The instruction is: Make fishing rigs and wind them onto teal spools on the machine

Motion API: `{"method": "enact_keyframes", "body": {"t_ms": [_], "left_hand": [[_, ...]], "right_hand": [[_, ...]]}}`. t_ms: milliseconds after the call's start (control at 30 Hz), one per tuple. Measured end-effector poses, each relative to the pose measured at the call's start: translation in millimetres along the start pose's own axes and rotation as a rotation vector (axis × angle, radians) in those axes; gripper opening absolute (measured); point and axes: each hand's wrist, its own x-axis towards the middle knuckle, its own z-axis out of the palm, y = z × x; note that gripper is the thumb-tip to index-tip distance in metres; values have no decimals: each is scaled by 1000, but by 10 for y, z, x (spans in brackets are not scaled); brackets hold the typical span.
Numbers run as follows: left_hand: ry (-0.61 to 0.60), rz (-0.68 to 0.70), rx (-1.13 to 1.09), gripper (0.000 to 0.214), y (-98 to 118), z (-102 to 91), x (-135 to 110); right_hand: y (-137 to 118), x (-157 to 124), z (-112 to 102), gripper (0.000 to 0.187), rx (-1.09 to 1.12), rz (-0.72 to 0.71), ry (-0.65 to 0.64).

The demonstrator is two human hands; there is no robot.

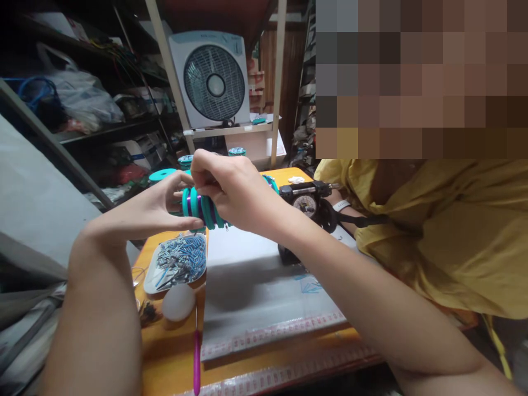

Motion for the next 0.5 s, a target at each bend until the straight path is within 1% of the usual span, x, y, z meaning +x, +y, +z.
{"method": "enact_keyframes", "body": {"t_ms": [100, 233, 333, 400, 500], "left_hand": [[-35, 1, -4, 54, -4, 1, -2], [-31, 6, 1, 56, -8, 3, -2], [-31, 0, -11, 57, -17, 4, 5], [-28, 19, -2, 55, -24, 3, 11], [-16, 23, 33, 52, -29, 2, 14]], "right_hand": [[1, 13, -31, 17, -14, -23, -29], [-10, 18, -45, 17, -48, -47, -41], [-20, 4, -28, 18, -102, -84, -47], [-27, -19, -6, 18, -151, -120, -44], [-30, -80, 36, 20, -218, -177, -16]]}}
